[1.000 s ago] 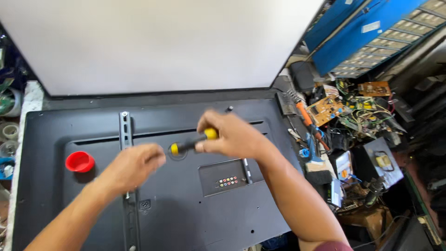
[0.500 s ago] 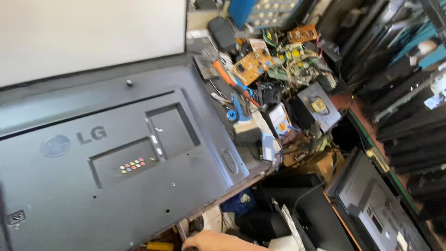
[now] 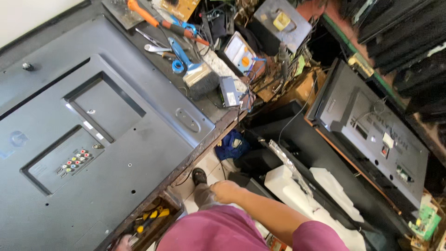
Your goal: The person attaches metal brackets to the back of a television using a screwdriver. They position the brackets over the mounting holes, place screws and washers by hand, and tighten the fasteners with the tool.
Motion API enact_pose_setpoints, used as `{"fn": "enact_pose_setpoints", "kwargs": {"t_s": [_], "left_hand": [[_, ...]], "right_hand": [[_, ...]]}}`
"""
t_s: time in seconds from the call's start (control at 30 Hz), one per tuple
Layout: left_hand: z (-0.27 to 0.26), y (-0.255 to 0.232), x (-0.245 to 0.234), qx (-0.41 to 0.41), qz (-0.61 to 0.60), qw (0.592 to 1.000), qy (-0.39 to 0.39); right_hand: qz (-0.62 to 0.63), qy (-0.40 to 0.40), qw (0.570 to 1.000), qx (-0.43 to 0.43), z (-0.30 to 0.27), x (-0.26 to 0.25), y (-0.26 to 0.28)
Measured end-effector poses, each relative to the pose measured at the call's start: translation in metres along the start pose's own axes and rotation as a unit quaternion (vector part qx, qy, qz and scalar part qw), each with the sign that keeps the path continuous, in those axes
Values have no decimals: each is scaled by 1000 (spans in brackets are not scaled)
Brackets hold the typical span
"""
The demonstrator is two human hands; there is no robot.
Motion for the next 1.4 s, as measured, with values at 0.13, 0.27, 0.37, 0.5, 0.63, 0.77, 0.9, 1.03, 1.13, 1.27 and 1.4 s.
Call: {"fn": "enact_pose_setpoints", "kwargs": {"t_s": [0.13, 0.27, 0.37, 0.5, 0.63, 0.77, 0.9, 1.03, 1.13, 1.27, 1.4], "left_hand": [[25, -9, 1, -27, 71, 997, -19], [46, -50, 12, 48, 118, 983, 129], [45, -90, 0, -56, -213, 937, 272], [-34, -199, -198, 265, -220, 871, 351], [-46, -262, -325, 163, -202, 931, 257], [-22, -360, -403, 111, -241, 943, 201], [-10, -459, -461, 131, -167, 971, 111], [8, -522, -452, 280, -108, 954, -26], [24, -549, -420, 309, -93, 947, -4], [29, -574, -380, 258, -210, 941, -69], [101, -476, -212, 180, -166, 968, -55]], "right_hand": [[91, -38, 987, 131, -23, 23, -39], [147, -114, 973, 133, -40, 36, -46], [184, -206, 951, 140, -43, 20, -70], [245, -161, 937, 188, -31, 36, -110], [288, -105, 934, 185, -13, 22, -162], [313, -51, 925, 210, 6, 8, -240], [292, -39, 945, 140, 7, -15, -283], [349, -2, 914, 207, -4, -38, -322], [180, -156, 971, 30, 36, -35, -353], [377, -255, 847, 273, 60, -68, -428], [160, -383, 880, 232, 130, -86, -478]]}}
Point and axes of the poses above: each hand's wrist, its own z-axis towards the middle knuckle, its own x-axis out of the palm, y = z × x, the point moved 8 cm from there along z, towards the middle knuckle, and after that the axes turned 9 degrees about z, right-handed, at the moved point
